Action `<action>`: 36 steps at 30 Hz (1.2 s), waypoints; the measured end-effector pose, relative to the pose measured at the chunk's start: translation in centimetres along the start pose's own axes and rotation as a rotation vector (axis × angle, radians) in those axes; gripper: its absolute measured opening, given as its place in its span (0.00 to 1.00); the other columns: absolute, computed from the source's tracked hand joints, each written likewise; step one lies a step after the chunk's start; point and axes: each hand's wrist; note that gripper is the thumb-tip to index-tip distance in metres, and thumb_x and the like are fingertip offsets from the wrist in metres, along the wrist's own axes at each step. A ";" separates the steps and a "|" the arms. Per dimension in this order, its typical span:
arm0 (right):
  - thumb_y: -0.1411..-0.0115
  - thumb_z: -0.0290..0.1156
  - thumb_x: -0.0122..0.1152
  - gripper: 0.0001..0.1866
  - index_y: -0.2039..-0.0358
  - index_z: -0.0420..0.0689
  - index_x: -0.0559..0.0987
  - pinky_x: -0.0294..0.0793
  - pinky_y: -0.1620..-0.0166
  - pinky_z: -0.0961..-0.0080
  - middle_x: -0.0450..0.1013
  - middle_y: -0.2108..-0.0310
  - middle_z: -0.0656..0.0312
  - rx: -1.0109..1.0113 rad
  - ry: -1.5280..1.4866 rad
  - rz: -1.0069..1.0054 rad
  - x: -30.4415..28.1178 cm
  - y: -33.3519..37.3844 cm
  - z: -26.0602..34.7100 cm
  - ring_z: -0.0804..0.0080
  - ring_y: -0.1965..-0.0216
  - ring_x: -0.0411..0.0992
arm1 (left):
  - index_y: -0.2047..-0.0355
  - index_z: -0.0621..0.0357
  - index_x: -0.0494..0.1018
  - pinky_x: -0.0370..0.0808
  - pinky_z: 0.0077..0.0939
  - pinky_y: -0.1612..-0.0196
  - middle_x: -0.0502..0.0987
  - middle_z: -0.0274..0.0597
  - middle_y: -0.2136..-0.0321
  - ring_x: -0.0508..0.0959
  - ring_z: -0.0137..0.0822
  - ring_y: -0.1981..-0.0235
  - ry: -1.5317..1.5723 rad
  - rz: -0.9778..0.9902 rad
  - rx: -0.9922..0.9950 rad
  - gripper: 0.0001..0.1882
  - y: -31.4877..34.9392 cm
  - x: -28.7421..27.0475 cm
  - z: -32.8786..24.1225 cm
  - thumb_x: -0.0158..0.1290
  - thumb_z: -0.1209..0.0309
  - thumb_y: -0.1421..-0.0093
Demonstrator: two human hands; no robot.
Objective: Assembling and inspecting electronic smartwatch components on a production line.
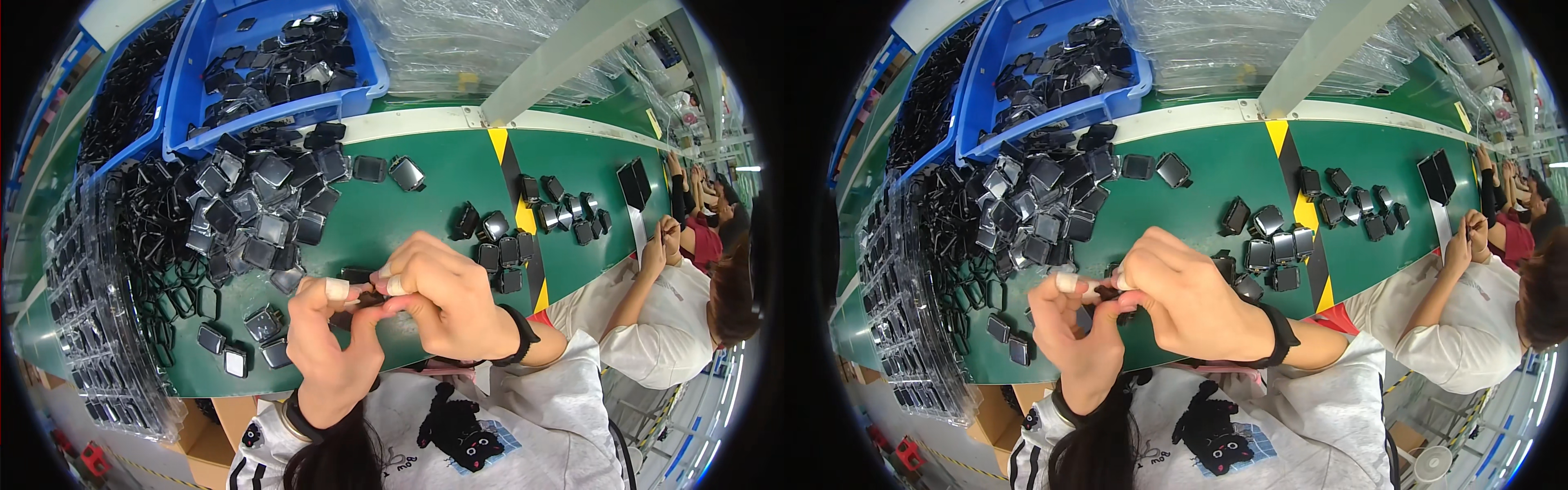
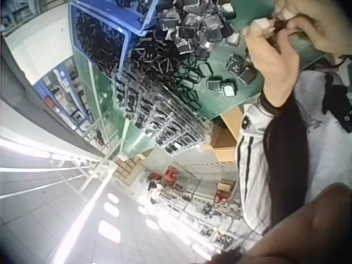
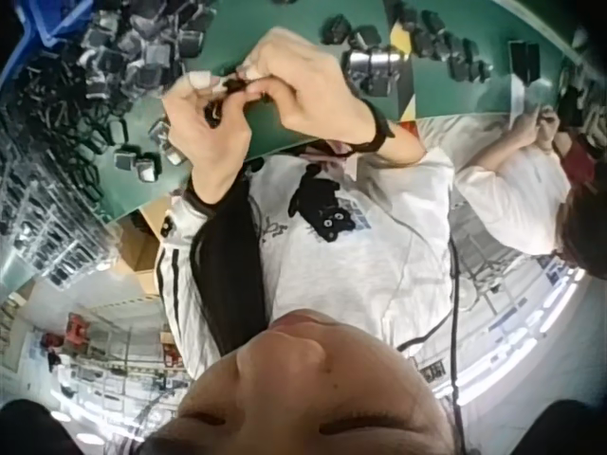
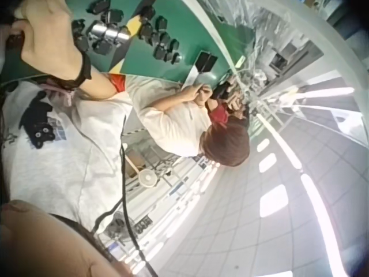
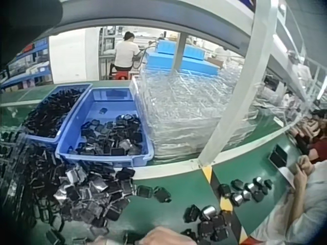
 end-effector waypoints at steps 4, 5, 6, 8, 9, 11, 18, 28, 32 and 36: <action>0.53 0.12 0.61 0.10 0.72 0.36 0.72 0.74 0.65 0.71 0.74 0.72 0.55 -0.007 -0.012 -0.025 -0.5 0.1 -0.7 0.59 0.69 0.74 | 0.59 0.65 0.65 0.75 0.24 0.70 0.72 0.45 0.67 0.77 0.34 0.74 -0.079 0.002 0.144 0.25 0.0 0.7 0.8 0.61 0.90 0.56; 0.51 0.14 0.62 0.09 0.71 0.36 0.72 0.74 0.66 0.71 0.74 0.72 0.55 0.108 -0.012 0.030 -1.0 -0.1 -0.9 0.60 0.69 0.75 | 0.57 0.65 0.64 0.75 0.25 0.69 0.71 0.46 0.66 0.77 0.37 0.72 -0.078 0.038 0.012 0.27 -0.2 0.9 0.3 0.63 0.87 0.57; 0.49 0.16 0.62 0.08 0.70 0.36 0.72 0.74 0.66 0.72 0.75 0.71 0.54 0.223 -0.011 0.080 -1.7 -0.4 -1.3 0.61 0.70 0.75 | 0.56 0.65 0.64 0.76 0.26 0.67 0.71 0.47 0.64 0.76 0.39 0.70 -0.077 0.077 -0.116 0.28 -0.4 1.0 0.1 0.65 0.85 0.57; 0.45 0.20 0.62 0.06 0.68 0.37 0.73 0.74 0.68 0.74 0.74 0.68 0.55 0.373 0.152 0.117 -2.8 -0.9 -3.3 0.63 0.71 0.75 | 0.52 0.65 0.64 0.76 0.29 0.64 0.70 0.50 0.60 0.75 0.42 0.64 -0.164 0.158 -0.076 0.32 -1.1 0.6 0.8 0.67 0.80 0.57; 0.46 0.20 0.62 0.07 0.67 0.37 0.74 0.73 0.69 0.74 0.72 0.67 0.56 0.355 0.199 0.109 -3.1 -0.7 -4.5 0.64 0.71 0.75 | 0.51 0.64 0.64 0.77 0.29 0.62 0.70 0.49 0.59 0.75 0.39 0.63 -0.181 0.202 -0.085 0.33 -1.2 0.5 0.9 0.66 0.79 0.56; 0.46 0.19 0.61 0.07 0.67 0.38 0.74 0.73 0.69 0.75 0.71 0.66 0.56 0.339 0.253 0.096 -3.5 -0.5 -5.1 0.65 0.70 0.75 | 0.54 0.64 0.67 0.78 0.29 0.60 0.71 0.49 0.55 0.75 0.37 0.60 -0.167 0.231 -0.116 0.27 -1.4 0.5 0.6 0.65 0.80 0.55; 0.50 0.20 0.67 0.15 0.61 0.35 0.75 0.76 0.63 0.74 0.72 0.61 0.52 0.020 -0.009 0.082 -2.8 -0.1 1.0 0.64 0.64 0.74 | 0.62 0.67 0.73 0.78 0.27 0.65 0.79 0.51 0.68 0.81 0.43 0.68 -0.077 0.075 0.122 0.18 -0.5 -1.3 -1.2 0.64 0.82 0.54; 0.50 0.17 0.63 0.11 0.65 0.38 0.74 0.72 0.69 0.72 0.72 0.66 0.54 0.241 0.095 0.029 -2.7 -1.0 -0.7 0.61 0.70 0.74 | 0.58 0.66 0.70 0.79 0.25 0.61 0.77 0.52 0.60 0.80 0.40 0.63 -0.044 0.043 -0.011 0.22 -0.7 -0.8 -1.0 0.65 0.82 0.54; 0.50 0.22 0.64 0.11 0.66 0.38 0.72 0.72 0.65 0.66 0.70 0.67 0.53 0.299 0.322 0.240 -3.1 -1.1 -4.6 0.55 0.69 0.72 | 0.50 0.64 0.62 0.77 0.26 0.57 0.70 0.52 0.50 0.76 0.37 0.56 0.110 0.193 -0.298 0.26 -0.5 -1.3 -0.2 0.57 0.86 0.49; 0.51 0.26 0.66 0.19 0.59 0.37 0.72 0.70 0.59 0.63 0.68 0.63 0.51 0.102 0.729 0.002 -2.7 -4.0 -5.8 0.53 0.63 0.69 | 0.48 0.64 0.60 0.75 0.27 0.54 0.70 0.51 0.49 0.76 0.37 0.55 0.396 0.285 -0.554 0.24 -0.4 -2.4 0.4 0.52 0.85 0.44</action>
Point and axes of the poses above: each hand's wrist, its own y-axis away from the middle knuckle, its own x-axis out of the palm, z = x × y
